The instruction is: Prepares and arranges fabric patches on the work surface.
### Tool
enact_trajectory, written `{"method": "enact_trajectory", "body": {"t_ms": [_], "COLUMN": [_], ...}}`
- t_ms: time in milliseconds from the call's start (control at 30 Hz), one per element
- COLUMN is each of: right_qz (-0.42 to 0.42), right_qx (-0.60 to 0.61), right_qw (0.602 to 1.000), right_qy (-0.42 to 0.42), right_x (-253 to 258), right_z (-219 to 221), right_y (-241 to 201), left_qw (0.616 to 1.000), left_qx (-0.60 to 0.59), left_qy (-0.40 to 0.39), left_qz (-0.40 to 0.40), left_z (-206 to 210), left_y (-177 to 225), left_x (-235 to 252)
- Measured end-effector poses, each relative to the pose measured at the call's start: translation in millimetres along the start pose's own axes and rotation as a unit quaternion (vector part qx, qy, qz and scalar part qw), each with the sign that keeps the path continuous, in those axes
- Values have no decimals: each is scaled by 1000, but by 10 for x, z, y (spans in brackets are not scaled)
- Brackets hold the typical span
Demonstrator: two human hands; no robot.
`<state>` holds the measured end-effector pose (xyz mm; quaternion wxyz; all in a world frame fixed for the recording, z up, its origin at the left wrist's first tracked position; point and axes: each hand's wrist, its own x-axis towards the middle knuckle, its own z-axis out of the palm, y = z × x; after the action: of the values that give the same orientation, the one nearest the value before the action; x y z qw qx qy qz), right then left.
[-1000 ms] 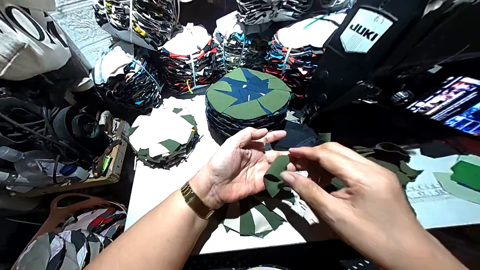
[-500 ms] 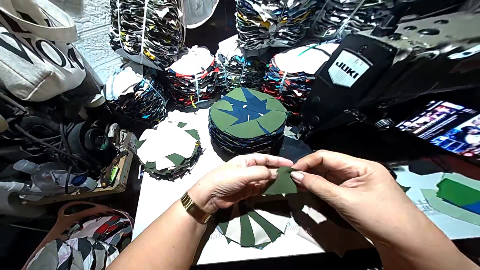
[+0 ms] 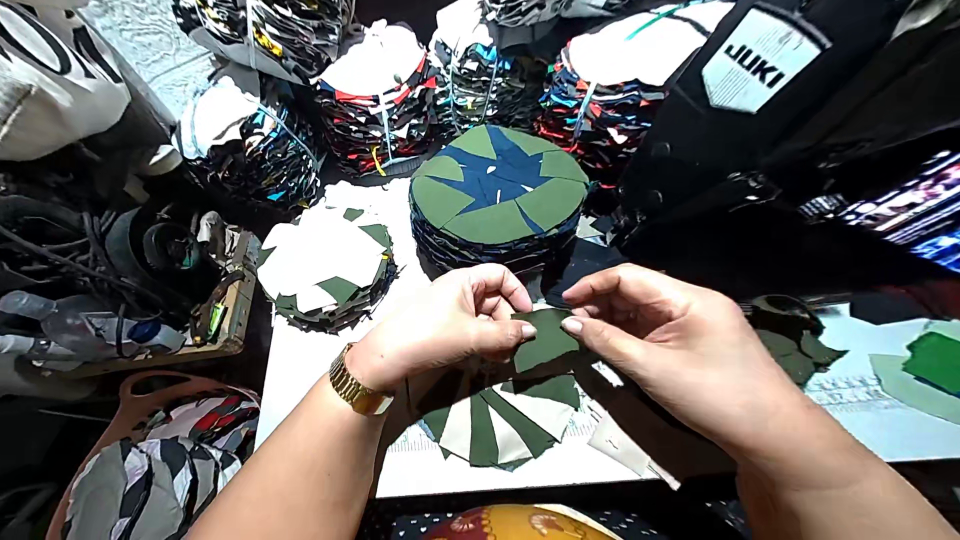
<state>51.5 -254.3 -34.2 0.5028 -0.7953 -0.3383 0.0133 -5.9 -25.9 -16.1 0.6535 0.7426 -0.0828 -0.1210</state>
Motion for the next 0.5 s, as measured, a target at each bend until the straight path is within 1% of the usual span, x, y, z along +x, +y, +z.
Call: {"method": "enact_trajectory", "body": {"t_ms": [100,167,233,333,400,500], "right_qz": [-50,-68,-89,-123,-156,-181], "right_qx": [-101,-167,-211,-255,-280,-263], "right_qw": [993,982,972,956,946,947], "right_qy": [-27,-47,-59,-70,-53,-32], "right_x": [40,72,92,89,83,51], "right_z": [49,70,110,165,176,148], "right_y": [114,119,125,144,162,130], "left_qw": [989,977,959,938,926,909], "left_qx": [141,205,276,342,372,411], "left_qy": [35,53,58,64,61,69], "left_qz": [-10,-23,-18,-12,-17,-13], "left_z": [74,137,166,197,196,218], "left_y": [0,38,-1,-71,-82,-25], "left_x": [4,-20,-21,2,23,-15]}}
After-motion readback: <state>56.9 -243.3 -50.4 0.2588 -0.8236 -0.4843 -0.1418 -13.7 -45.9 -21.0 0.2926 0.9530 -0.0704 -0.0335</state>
